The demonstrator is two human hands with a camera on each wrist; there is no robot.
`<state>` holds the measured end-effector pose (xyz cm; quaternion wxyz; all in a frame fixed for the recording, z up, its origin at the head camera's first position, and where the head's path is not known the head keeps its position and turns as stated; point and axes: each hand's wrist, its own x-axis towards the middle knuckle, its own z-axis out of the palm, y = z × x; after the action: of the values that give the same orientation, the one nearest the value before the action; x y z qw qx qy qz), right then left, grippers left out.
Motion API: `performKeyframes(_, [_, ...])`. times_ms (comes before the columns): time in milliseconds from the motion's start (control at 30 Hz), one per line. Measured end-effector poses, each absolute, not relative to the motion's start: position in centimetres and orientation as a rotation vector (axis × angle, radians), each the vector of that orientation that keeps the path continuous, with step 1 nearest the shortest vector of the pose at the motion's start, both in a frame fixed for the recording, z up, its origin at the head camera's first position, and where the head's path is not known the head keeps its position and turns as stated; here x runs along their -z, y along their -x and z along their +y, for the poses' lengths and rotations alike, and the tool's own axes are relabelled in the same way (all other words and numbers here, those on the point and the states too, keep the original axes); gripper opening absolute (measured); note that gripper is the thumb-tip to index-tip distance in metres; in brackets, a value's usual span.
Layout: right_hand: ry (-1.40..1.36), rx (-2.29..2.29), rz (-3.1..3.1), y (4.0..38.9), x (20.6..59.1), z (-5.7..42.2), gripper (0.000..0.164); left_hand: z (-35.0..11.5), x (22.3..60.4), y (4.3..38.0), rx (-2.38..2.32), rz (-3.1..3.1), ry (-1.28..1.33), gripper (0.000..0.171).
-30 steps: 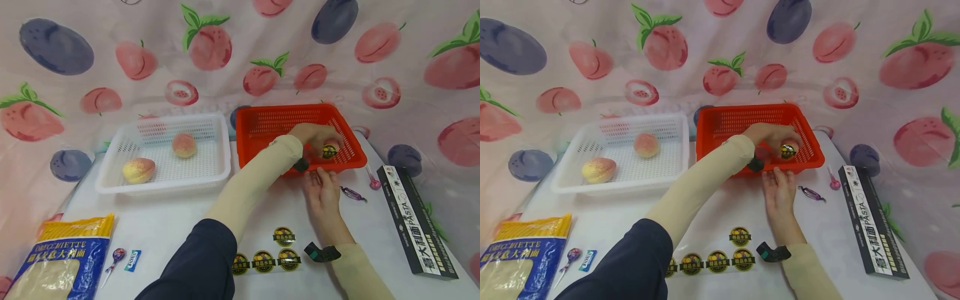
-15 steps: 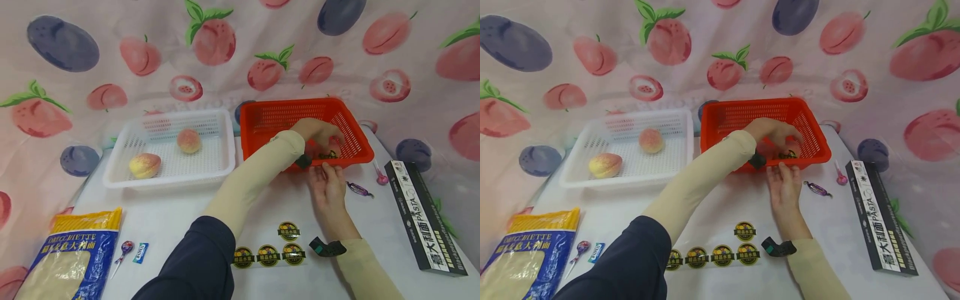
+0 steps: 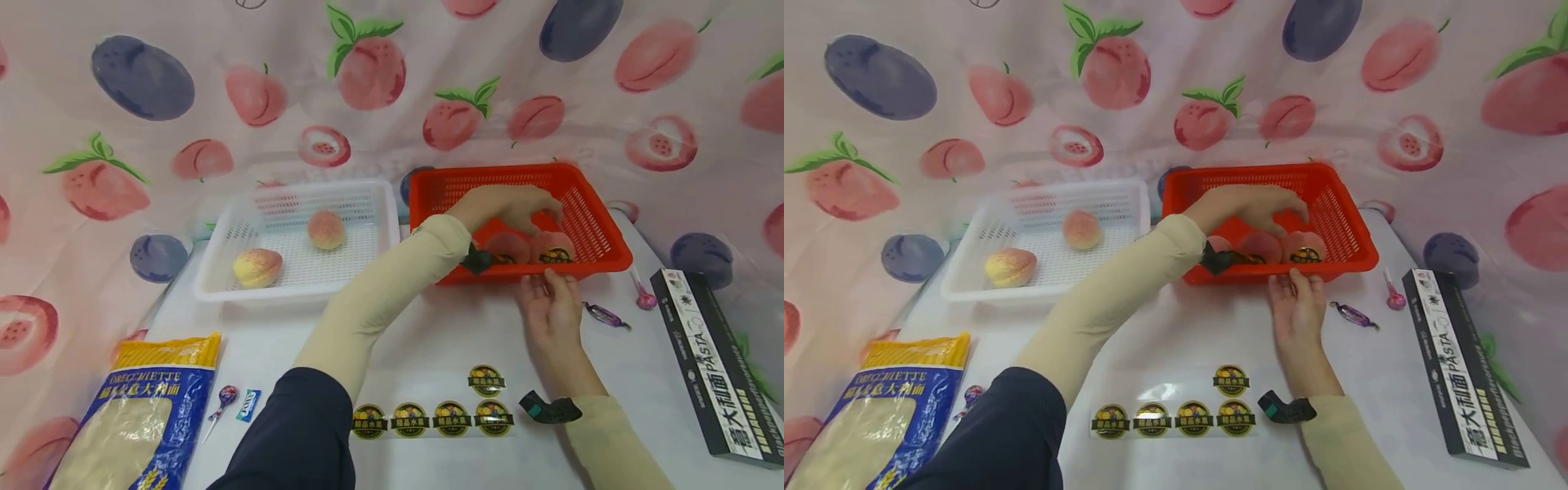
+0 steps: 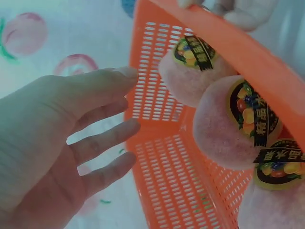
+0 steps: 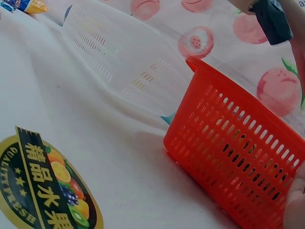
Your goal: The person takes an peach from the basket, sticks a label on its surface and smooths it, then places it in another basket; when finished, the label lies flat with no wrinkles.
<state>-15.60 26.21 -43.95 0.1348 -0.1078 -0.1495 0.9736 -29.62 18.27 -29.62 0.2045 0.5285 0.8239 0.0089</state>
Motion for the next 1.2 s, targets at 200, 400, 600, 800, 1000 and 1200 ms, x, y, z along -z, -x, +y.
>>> performKeyframes(200, [0.270, -2.872, -0.355, 15.6, 44.1, 26.2, 0.013, 16.2, 29.8, 29.2, -0.149, 2.293, -1.578, 0.040])
performKeyframes(400, [0.304, -2.885, -0.383, 15.5, 44.0, 26.0, 0.024, 13.5, 30.0, 28.0, -0.479, 2.275, -1.582, 0.042])
performKeyframes(600, [0.321, -2.902, -0.443, 15.3, 44.2, 25.7, 0.039, 9.3, 29.3, 25.3, -0.871, 2.253, -1.614, 0.042])
performKeyframes(800, [0.304, -2.944, -0.604, 15.0, 44.3, 25.3, 0.032, 4.5, 28.9, 22.8, -1.167, 2.288, -1.605, 0.037])
performKeyframes(1000, [0.320, -2.954, -0.731, 14.5, 44.4, 24.3, 0.009, 0.7, 30.0, 21.3, -1.432, 2.296, -1.478, 0.035])
performKeyframes(1200, [0.219, -2.700, -0.816, 14.3, 44.1, 23.1, 0.020, -3.3, 32.1, 20.1, -1.787, 2.331, -1.295, 0.031])
